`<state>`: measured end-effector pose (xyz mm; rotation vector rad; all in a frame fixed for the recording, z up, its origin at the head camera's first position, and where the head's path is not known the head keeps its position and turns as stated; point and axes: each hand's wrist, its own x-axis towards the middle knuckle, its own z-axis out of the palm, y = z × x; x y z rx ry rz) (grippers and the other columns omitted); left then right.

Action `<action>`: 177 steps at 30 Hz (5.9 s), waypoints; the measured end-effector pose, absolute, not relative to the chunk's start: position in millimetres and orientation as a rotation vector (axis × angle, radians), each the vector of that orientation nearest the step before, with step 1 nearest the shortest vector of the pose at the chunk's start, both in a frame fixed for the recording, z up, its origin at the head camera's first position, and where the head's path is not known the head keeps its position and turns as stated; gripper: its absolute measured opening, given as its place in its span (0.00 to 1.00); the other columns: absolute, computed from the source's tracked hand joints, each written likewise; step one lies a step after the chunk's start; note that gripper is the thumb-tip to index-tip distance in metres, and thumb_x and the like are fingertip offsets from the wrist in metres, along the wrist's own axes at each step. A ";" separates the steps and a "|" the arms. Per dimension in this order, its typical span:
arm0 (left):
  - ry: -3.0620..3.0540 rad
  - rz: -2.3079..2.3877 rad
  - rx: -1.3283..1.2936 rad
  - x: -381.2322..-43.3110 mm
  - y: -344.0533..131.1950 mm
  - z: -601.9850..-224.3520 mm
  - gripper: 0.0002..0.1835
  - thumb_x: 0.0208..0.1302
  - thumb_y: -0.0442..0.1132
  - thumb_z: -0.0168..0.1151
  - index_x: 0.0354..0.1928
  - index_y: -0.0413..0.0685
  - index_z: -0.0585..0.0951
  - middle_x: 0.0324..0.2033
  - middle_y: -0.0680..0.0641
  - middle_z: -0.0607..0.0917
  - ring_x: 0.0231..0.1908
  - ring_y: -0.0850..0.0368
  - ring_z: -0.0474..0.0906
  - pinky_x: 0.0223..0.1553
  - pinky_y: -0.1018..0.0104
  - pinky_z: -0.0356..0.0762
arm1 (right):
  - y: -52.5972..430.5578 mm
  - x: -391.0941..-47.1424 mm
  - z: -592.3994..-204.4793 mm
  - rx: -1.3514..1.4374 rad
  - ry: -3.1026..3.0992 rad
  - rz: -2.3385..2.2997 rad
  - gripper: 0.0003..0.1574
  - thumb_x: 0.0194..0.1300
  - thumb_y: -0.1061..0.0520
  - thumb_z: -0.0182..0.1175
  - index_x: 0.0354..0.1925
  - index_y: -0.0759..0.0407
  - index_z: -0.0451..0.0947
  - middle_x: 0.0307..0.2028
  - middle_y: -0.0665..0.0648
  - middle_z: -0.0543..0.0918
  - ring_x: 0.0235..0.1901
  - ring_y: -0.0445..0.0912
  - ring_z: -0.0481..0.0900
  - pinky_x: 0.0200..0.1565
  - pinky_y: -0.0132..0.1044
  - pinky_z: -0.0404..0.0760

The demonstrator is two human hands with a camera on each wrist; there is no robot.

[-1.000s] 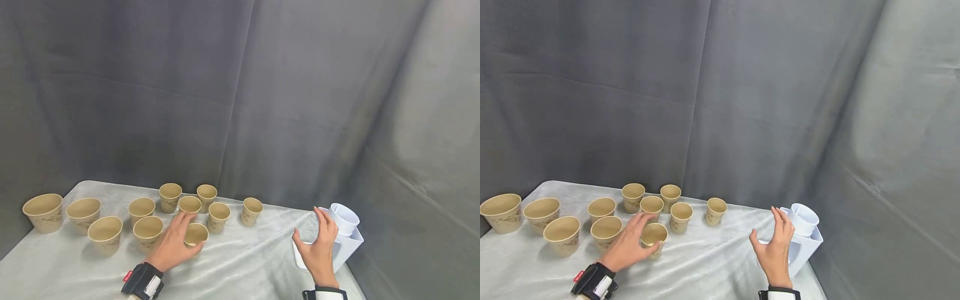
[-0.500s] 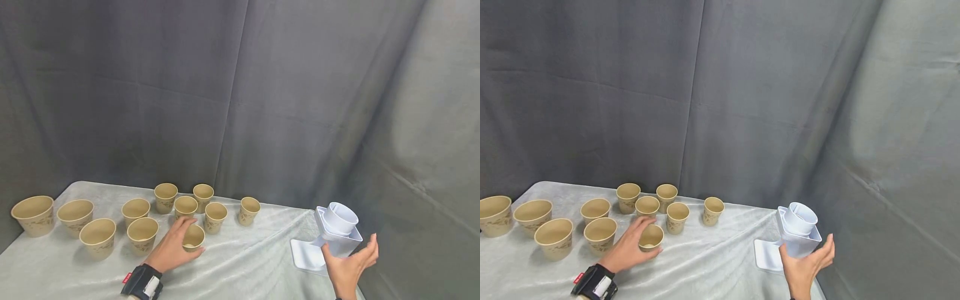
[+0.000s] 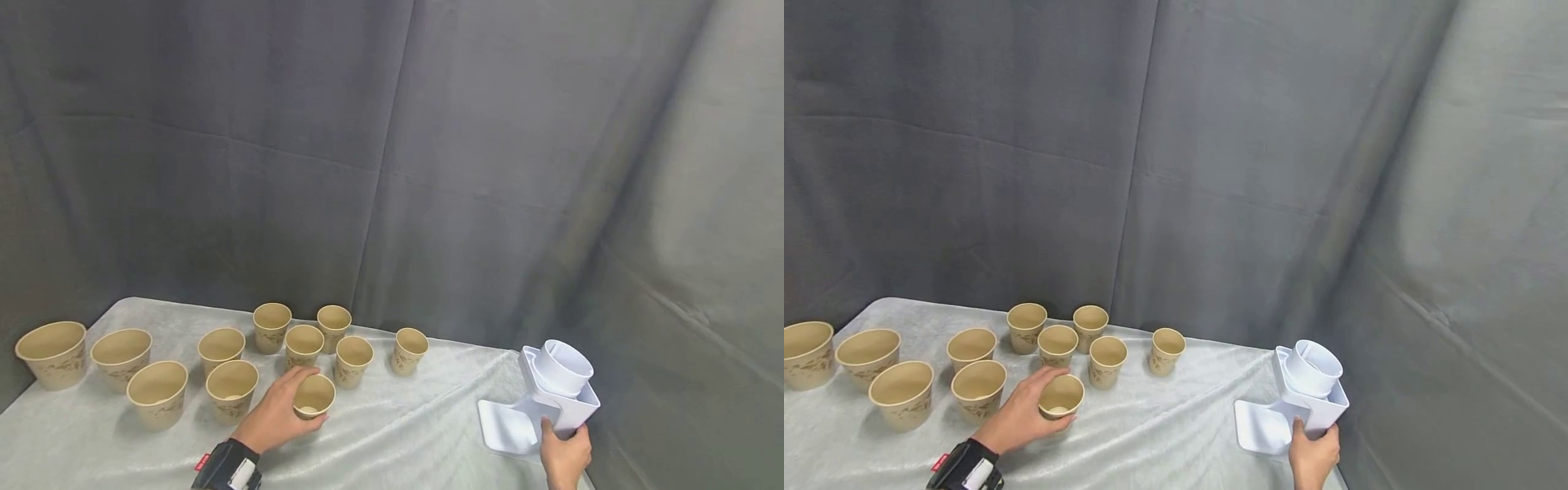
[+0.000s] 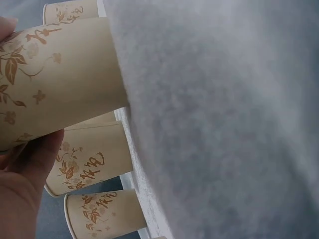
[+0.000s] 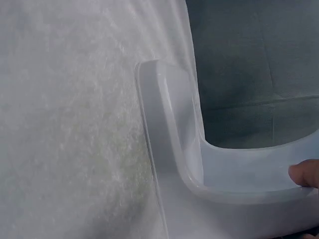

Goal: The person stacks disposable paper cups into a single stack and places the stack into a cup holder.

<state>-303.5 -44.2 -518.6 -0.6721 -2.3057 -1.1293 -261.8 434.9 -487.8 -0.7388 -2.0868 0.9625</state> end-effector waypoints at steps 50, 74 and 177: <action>-2.346 -1.227 -0.695 -266.2 -18.3 -496.7 0.38 0.35 0.53 0.74 0.53 0.54 0.72 0.43 0.58 0.75 0.41 0.62 0.73 0.42 0.62 0.75 | 325.5 -250.8 -481.6 -0.444 -2.012 0.988 0.17 0.45 0.62 0.66 0.36 0.67 0.78 0.31 0.66 0.83 0.32 0.54 0.81 0.35 0.51 0.80; -2.417 -1.253 -0.705 -255.9 -15.9 -511.1 0.41 0.38 0.63 0.69 0.56 0.54 0.70 0.45 0.58 0.74 0.44 0.64 0.72 0.45 0.62 0.74 | 308.7 -242.0 -496.1 -0.353 -2.144 0.985 0.42 0.42 0.59 0.70 0.55 0.66 0.65 0.48 0.68 0.74 0.48 0.60 0.72 0.51 0.55 0.71; -2.190 -0.740 -0.615 -284.0 -124.6 -461.0 0.21 0.44 0.47 0.66 0.45 0.55 0.79 0.42 0.56 0.74 0.42 0.60 0.71 0.42 0.60 0.74 | 139.1 -263.2 -493.3 0.898 -2.547 1.532 0.41 0.35 0.54 0.75 0.50 0.57 0.70 0.41 0.60 0.80 0.39 0.55 0.79 0.41 0.48 0.79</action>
